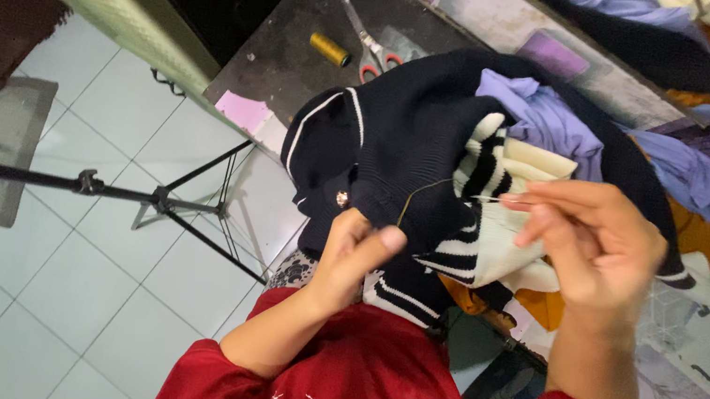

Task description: The person sews a button onto a black knitted garment using a needle and thread. They repeatedly pass the needle through the button and fabric, pull the thread tight, and then use scissors to cut the thread. Finally, they adjust the garment to check the button placement.

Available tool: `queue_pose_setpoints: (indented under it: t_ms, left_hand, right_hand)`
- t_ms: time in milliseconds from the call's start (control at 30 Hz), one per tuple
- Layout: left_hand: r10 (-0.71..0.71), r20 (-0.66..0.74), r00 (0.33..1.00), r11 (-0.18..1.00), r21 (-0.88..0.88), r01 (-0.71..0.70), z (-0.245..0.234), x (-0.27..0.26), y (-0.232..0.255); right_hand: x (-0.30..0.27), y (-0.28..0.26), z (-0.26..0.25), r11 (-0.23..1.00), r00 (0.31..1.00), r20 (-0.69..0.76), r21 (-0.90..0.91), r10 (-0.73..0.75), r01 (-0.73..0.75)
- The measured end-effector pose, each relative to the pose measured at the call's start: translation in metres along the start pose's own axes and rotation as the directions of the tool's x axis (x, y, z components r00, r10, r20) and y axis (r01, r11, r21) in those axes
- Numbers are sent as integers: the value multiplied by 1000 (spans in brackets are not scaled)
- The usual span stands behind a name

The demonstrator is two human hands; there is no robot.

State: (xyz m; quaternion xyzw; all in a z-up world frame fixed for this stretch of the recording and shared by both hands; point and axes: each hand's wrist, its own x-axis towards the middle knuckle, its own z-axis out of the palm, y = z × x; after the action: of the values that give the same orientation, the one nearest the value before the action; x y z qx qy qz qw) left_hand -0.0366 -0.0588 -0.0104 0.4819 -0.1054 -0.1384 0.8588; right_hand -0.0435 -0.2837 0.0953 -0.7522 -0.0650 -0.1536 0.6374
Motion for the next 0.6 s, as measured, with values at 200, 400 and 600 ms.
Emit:
queue_pose_setpoints:
  t_ms: [200, 400, 600]
  left_hand:
    - [30, 6, 1000, 966, 258, -30, 12, -12, 13]
    - [93, 18, 996, 895, 437, -91, 14, -15, 24]
    - [298, 138, 944, 764, 558, -323, 16, -15, 33]
  right_hand:
    - [2, -3, 23, 998, 984, 175, 51, -32, 24]
    - [19, -5, 38, 817, 885, 376, -394, -274, 420]
    - [12, -8, 28, 749, 898, 355, -513, -259, 419]
